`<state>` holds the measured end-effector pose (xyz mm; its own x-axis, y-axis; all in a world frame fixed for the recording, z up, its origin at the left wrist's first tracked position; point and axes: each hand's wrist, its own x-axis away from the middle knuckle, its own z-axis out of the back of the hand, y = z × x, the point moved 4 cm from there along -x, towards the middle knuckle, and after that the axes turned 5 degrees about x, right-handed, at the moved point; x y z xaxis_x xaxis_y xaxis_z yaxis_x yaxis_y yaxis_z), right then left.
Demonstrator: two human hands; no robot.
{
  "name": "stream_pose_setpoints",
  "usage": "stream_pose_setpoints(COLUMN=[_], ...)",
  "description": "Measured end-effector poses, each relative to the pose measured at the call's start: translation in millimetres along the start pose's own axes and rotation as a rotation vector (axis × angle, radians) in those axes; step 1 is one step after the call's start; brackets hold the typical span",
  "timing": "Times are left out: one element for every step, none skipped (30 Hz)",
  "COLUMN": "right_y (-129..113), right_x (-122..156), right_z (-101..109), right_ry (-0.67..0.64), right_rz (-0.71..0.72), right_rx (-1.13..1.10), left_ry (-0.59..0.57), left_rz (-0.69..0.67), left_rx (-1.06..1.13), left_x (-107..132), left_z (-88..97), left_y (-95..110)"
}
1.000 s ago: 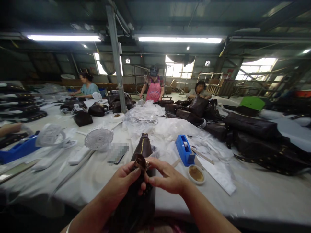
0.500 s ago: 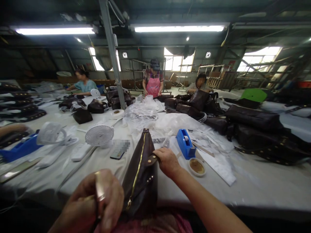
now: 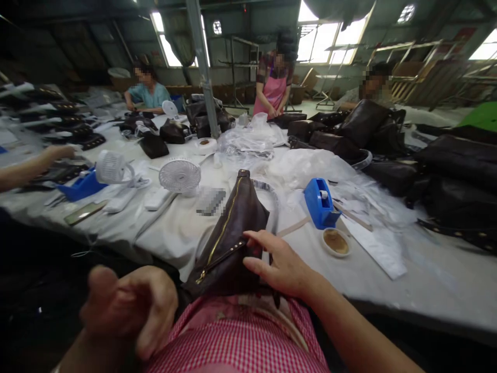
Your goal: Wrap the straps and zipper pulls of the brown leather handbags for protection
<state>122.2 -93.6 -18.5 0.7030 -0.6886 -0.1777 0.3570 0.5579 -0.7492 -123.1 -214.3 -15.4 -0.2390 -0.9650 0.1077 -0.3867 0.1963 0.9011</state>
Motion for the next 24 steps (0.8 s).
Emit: stream_pose_setpoints(right_y=[-0.6,-0.9,-1.7,-3.2,-5.6,-8.8,-13.0,-18.3,-24.4,-30.7,-36.3,-40.3,-42.2,-41.6,-38.8,-34.6,-29.9,-25.2,-21.3,-18.8,-17.7,-18.0,-19.4,-21.4], right_x=[-4.8,-9.4,-13.6,-17.0,-19.5,-21.1,-22.0,-22.4,-22.7,-22.9,-23.1,-23.4,-23.7,-24.0,-24.1,-23.9,-23.4,-22.4,-21.1,-19.6,-18.1,-16.8,-15.9,-15.4], right_z=[-5.1,-10.3,-15.0,-18.7,-20.9,-21.5,-20.8,-19.1,-16.9,-14.5,-12.5,-11.0,-9.9,-9.4,-9.7,-10.8,-12.9,-15.5,-18.1,-20.0,-21.0,-21.4,-21.1,-20.7], right_ry=[0.041,0.082,0.12,0.156,0.194,0.227,0.255,0.276,0.288,0.296,0.302,0.31,0.327,0.346,0.361,0.366,0.355,0.334,0.309,0.289,0.28,0.279,0.287,0.298], right_rz=[-0.042,-0.078,-0.099,-0.105,-0.099,-0.084,-0.06,-0.022,0.03,0.089,0.143,0.181,0.195,0.182,0.15,0.113,0.075,0.037,0.002,-0.023,-0.035,-0.036,-0.027,-0.011], right_rx=[-0.019,-0.028,-0.031,-0.034,-0.042,-0.053,-0.064,-0.071,-0.072,-0.07,-0.067,-0.068,-0.078,-0.106,-0.164,-0.25,-0.349,-0.436,-0.485,-0.482,-0.431,-0.358,-0.29,-0.246], left_ry=[-0.024,-0.026,0.001,0.059,0.137,0.209,0.26,0.284,0.274,0.222,0.144,0.057,-0.013,-0.051,-0.051,-0.014,0.04,0.094,0.141,0.173,0.191,0.197,0.195,0.187], left_rz=[0.035,0.068,0.09,0.09,0.058,0.007,-0.054,-0.122,-0.182,-0.219,-0.227,-0.205,-0.167,-0.123,-0.08,-0.043,-0.014,0.006,0.018,0.03,0.036,0.035,0.03,0.026], left_rx=[0.023,0.029,0.016,-0.027,-0.106,-0.219,-0.361,-0.518,-0.666,-0.783,-0.857,-0.887,-0.877,-0.843,-0.794,-0.736,-0.676,-0.622,-0.581,-0.559,-0.56,-0.579,-0.606,-0.636], left_x=[-4.7,-9.4,-13.9,-18.1,-21.9,-25.5,-29.2,-33.2,-37.9,-43.3,-49.1,-54.7,-59.8,-64.0,-67.3,-69.6,-70.9,-71.3,-71.1,-70.7,-70.3,-70.2,-70.4,-70.9], left_z=[-7.2,-13.4,-17.7,-19.9,-20.2,-19.9,-20.1,-21.5,-24.2,-28.3,-33.0,-37.5,-41.4,-44.3,-45.7,-45.8,-45.1,-44.3,-43.8,-44.1,-45.3,-47.3,-50.0,-52.9], left_y=[-1.5,-2.7,-3.4,-3.1,-1.0,2.6,7.3,12.7,17.6,20.6,21.4,19.9,16.9,12.9,8.2,3.3,-1.7,-6.4,-10.5,-13.8,-16.0,-17.1,-17.5,-17.8])
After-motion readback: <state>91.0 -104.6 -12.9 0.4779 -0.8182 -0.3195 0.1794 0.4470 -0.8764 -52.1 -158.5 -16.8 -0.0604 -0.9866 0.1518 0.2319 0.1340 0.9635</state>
